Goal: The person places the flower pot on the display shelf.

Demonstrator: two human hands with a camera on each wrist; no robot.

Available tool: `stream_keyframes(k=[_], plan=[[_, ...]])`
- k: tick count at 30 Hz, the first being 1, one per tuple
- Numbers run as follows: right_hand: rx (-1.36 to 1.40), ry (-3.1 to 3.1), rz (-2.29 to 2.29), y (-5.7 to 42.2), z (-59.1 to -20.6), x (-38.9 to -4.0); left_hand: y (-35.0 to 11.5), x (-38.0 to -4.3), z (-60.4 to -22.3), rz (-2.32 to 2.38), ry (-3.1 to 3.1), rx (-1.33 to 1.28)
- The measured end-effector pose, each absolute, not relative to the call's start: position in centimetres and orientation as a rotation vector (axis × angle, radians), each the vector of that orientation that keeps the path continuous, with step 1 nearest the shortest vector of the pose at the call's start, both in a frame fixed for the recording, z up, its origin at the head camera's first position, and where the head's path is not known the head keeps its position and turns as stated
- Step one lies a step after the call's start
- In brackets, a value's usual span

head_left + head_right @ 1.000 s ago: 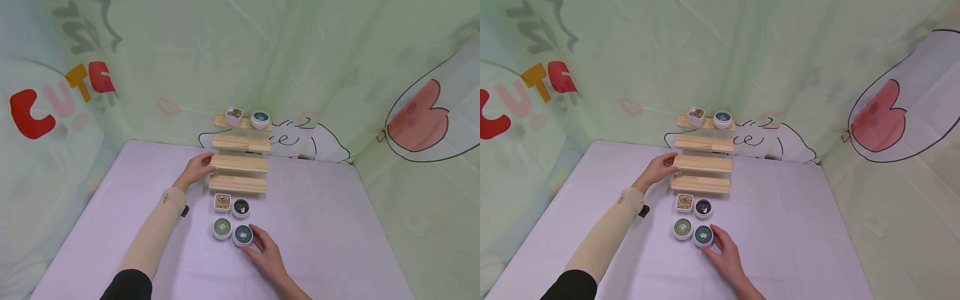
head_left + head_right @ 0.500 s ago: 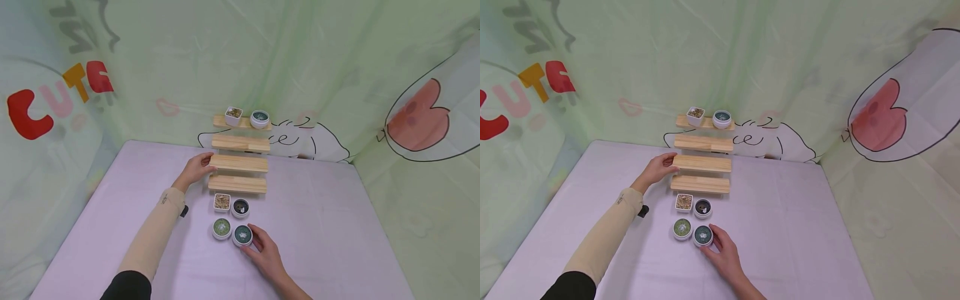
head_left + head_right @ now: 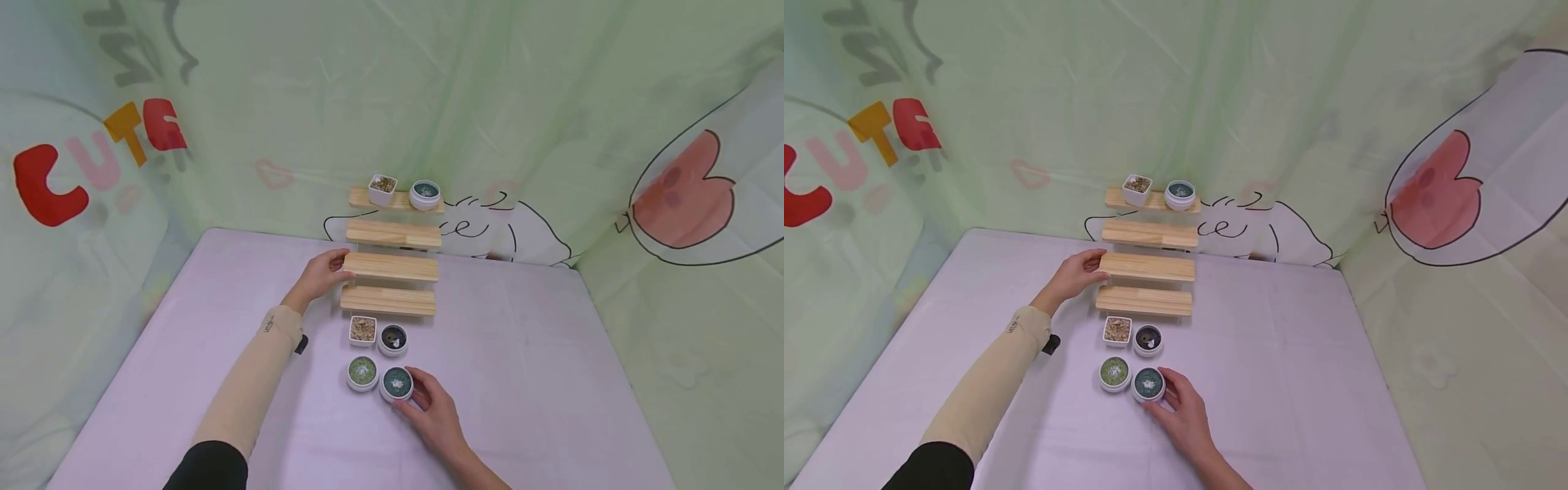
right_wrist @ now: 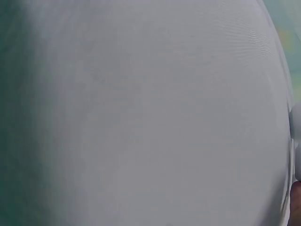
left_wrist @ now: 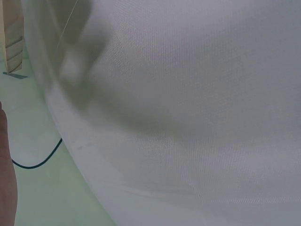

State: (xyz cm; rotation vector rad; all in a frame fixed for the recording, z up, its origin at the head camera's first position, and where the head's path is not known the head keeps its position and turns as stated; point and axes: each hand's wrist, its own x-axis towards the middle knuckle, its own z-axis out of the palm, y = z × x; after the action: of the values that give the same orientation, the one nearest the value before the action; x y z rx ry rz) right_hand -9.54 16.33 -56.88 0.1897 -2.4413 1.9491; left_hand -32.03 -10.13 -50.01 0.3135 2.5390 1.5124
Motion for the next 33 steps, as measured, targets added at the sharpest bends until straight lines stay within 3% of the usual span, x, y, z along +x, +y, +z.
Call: stream_keyframes(k=[16, 24, 33], plan=[[0.211, -2.424, 1.846, 16.9, -53.4, -12.1, -10.2, -32.0, -50.0, 1.539, 2.537, 0.341], [0.221, -2.402, 1.828, 16.3, -48.7, -13.4, -10.1, -32.1, -50.0, 1.520, 2.545, 0.346], [0.195, -2.416, 1.766, 17.2, -49.3, -17.4, -10.2, -32.1, -50.2, 1.536, 2.569, 0.381]])
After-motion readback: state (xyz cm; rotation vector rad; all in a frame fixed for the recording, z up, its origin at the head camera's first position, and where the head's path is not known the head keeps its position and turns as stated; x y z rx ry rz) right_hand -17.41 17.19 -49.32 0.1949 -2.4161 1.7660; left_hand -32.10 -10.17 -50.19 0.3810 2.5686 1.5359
